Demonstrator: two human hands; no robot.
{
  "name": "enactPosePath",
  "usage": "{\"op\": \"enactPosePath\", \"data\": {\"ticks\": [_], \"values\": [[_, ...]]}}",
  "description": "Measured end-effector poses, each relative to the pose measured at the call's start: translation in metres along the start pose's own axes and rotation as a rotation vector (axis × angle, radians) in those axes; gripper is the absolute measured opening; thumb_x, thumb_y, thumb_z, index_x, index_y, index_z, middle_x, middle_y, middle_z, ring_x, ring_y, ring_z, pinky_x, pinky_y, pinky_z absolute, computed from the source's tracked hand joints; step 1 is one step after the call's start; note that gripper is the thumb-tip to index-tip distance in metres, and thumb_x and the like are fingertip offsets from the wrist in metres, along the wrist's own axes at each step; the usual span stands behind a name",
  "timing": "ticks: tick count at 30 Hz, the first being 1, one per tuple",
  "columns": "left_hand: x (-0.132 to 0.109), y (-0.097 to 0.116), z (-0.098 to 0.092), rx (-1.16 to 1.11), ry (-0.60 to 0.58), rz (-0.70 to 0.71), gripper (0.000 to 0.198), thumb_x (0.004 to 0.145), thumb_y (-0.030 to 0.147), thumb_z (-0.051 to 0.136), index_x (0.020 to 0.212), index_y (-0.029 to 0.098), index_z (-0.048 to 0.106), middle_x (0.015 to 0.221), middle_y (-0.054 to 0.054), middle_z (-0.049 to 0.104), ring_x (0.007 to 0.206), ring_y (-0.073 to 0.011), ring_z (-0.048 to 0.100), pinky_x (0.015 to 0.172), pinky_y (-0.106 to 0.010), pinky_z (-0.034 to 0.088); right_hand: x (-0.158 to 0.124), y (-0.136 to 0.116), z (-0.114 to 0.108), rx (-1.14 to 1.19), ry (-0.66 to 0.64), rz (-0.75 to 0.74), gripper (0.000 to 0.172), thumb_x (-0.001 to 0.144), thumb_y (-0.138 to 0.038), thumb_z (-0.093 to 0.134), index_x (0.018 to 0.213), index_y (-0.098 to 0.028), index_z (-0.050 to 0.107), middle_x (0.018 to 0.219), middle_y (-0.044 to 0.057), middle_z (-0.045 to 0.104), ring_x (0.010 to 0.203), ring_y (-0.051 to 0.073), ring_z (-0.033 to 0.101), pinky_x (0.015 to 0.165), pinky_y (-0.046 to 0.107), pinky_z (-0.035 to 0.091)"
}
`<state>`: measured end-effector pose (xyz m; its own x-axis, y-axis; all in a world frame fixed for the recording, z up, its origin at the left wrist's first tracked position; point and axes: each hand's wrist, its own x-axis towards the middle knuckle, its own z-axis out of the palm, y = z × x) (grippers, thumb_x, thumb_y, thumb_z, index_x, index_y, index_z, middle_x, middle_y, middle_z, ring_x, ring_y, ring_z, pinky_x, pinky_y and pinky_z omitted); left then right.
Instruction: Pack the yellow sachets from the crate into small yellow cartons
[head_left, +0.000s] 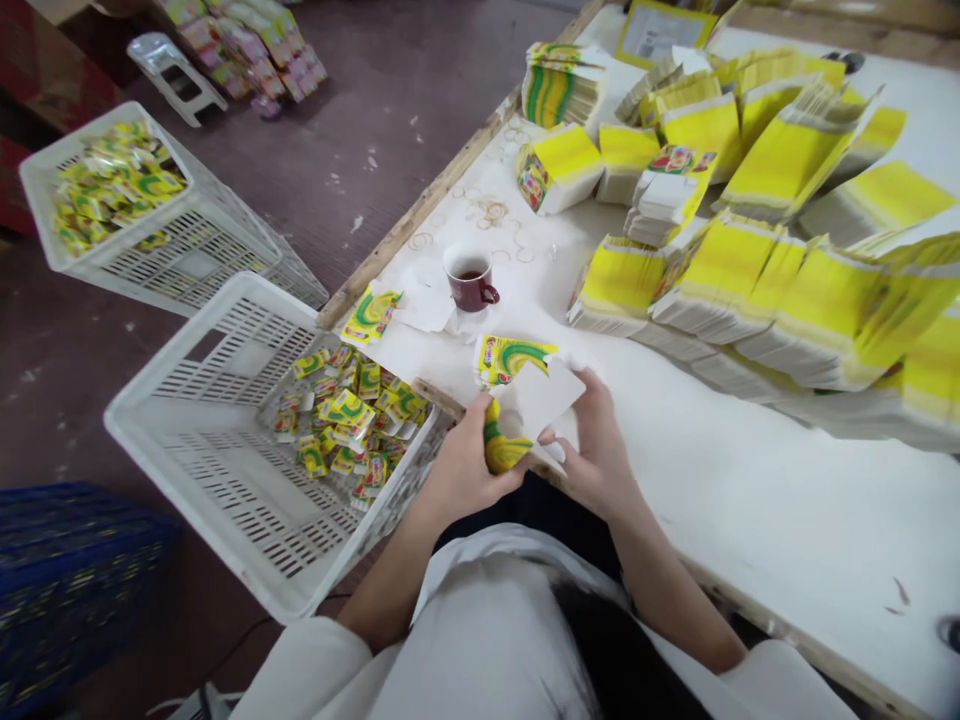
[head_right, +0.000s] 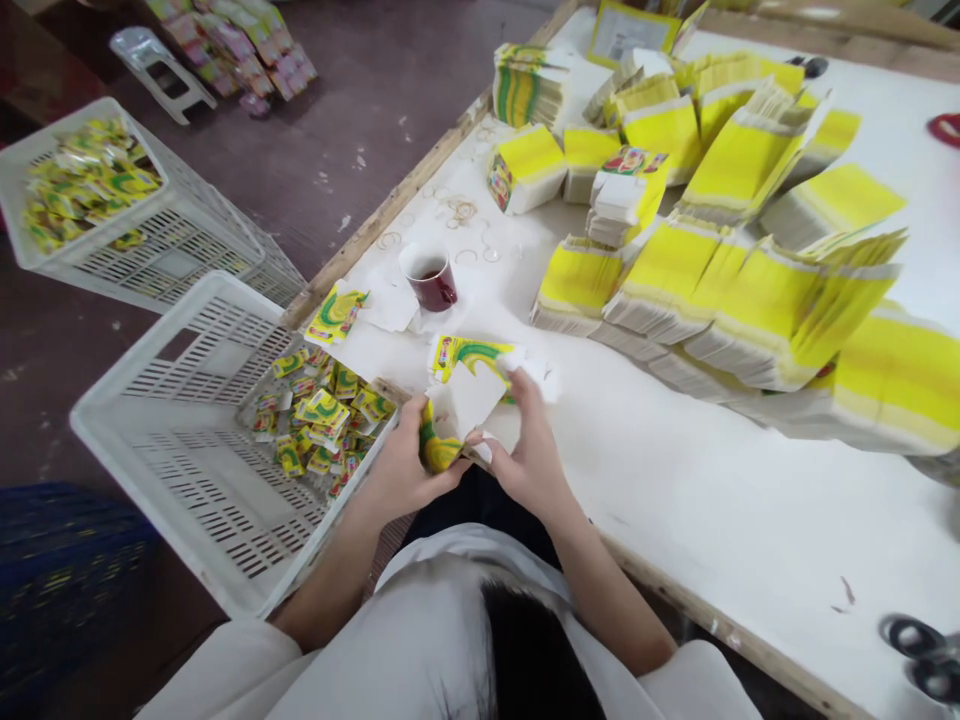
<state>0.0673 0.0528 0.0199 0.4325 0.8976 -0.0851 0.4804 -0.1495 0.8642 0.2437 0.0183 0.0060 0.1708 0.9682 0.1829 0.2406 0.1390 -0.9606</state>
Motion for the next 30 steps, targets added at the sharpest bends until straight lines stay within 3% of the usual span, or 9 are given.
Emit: {"op": "enactPosePath", "data": {"ticks": [3, 5, 10, 13, 15, 18, 22, 26, 30], "values": [[0.000, -0.007, 0.009, 0.048, 0.034, 0.083, 0.080, 0.075, 0.034, 0.075, 0.140, 0.020, 0.030, 0.120, -0.014, 0.064, 0.103, -0.0295, 0.068, 0.088, -0.041, 0.054, 0.002, -0.001, 0.008, 0.384, -0.239, 0.274, 0.051, 0.096, -0.049, 0.049, 0.141, -0.025, 0.050, 0.132, 0.011, 0.064, 0.126, 0.031, 0.058, 0.104, 0.050, 0.050], [0.000, -0.011, 0.011, 0.109, 0.070, 0.154, 0.077, 0.073, 0.030, 0.074, 0.138, 0.021, 0.033, 0.122, -0.014, 0.063, 0.106, -0.0303, 0.067, 0.089, -0.042, 0.053, 0.005, -0.003, 0.011, 0.489, -0.268, 0.349, 0.046, 0.095, -0.046, 0.049, 0.133, -0.023, 0.058, 0.119, 0.010, 0.071, 0.118, 0.030, 0.064, 0.101, 0.049, 0.052], [0.002, -0.013, 0.008, 0.135, 0.070, 0.198, 0.063, 0.068, 0.017, 0.069, 0.125, 0.024, 0.042, 0.116, -0.010, 0.064, 0.103, -0.0286, 0.067, 0.087, -0.040, 0.053, 0.008, -0.003, 0.011, 0.239, -0.218, 0.226, 0.034, 0.095, -0.034, 0.049, 0.123, -0.022, 0.066, 0.122, 0.008, 0.071, 0.118, 0.029, 0.064, 0.108, 0.048, 0.047], [0.004, -0.013, 0.006, 0.101, 0.003, 0.093, 0.066, 0.069, 0.020, 0.070, 0.127, 0.023, 0.038, 0.102, -0.006, 0.063, 0.088, -0.0258, 0.068, 0.078, -0.039, 0.054, 0.003, -0.003, 0.009, 0.068, -0.321, 0.117, 0.043, 0.096, -0.029, 0.050, 0.138, -0.022, 0.056, 0.136, 0.010, 0.065, 0.124, 0.028, 0.062, 0.106, 0.047, 0.050], [0.006, -0.013, 0.009, 0.071, -0.023, 0.096, 0.070, 0.069, 0.022, 0.071, 0.130, 0.020, 0.036, 0.109, -0.010, 0.061, 0.095, -0.0278, 0.067, 0.082, -0.041, 0.054, -0.001, -0.003, 0.009, -0.023, -0.349, 0.020, 0.051, 0.093, -0.021, 0.052, 0.145, -0.023, 0.050, 0.146, 0.010, 0.057, 0.133, 0.028, 0.056, 0.109, 0.046, 0.048], [0.007, -0.015, 0.016, 0.066, 0.065, 0.179, 0.073, 0.069, 0.020, 0.071, 0.132, 0.019, 0.036, 0.129, -0.017, 0.049, 0.121, -0.0329, 0.056, 0.099, -0.048, 0.049, -0.002, 0.000, 0.010, -0.119, -0.274, -0.083, 0.051, 0.090, -0.010, 0.047, 0.137, -0.026, 0.058, 0.147, 0.009, 0.056, 0.138, 0.026, 0.052, 0.113, 0.046, 0.046], [0.006, -0.012, 0.015, 0.166, 0.229, 0.156, 0.069, 0.066, 0.018, 0.074, 0.127, 0.018, 0.042, 0.122, -0.014, 0.053, 0.118, -0.0333, 0.054, 0.100, -0.052, 0.047, 0.001, 0.006, 0.005, -0.166, -0.122, -0.138, 0.049, 0.089, -0.007, 0.048, 0.132, -0.026, 0.062, 0.142, 0.011, 0.059, 0.135, 0.027, 0.054, 0.110, 0.048, 0.047], [0.001, -0.009, 0.000, 0.227, 0.170, 0.143, 0.049, 0.069, 0.022, 0.074, 0.114, 0.021, 0.054, 0.107, -0.009, 0.063, 0.103, -0.0295, 0.062, 0.091, -0.045, 0.052, 0.005, 0.009, -0.005, -0.257, -0.354, -0.168, 0.045, 0.088, -0.010, 0.055, 0.130, -0.024, 0.061, 0.153, 0.015, 0.046, 0.143, 0.030, 0.044, 0.110, 0.051, 0.047], [0.000, -0.013, -0.015, 0.132, 0.058, 0.108, 0.050, 0.068, 0.030, 0.081, 0.113, 0.022, 0.061, 0.104, -0.008, 0.070, 0.096, -0.0272, 0.068, 0.087, -0.041, 0.054, 0.013, 0.007, -0.016, -0.264, -0.552, -0.146, 0.038, 0.088, -0.009, 0.059, 0.123, -0.023, 0.066, 0.154, 0.017, 0.044, 0.141, 0.031, 0.047, 0.108, 0.051, 0.047]]}}
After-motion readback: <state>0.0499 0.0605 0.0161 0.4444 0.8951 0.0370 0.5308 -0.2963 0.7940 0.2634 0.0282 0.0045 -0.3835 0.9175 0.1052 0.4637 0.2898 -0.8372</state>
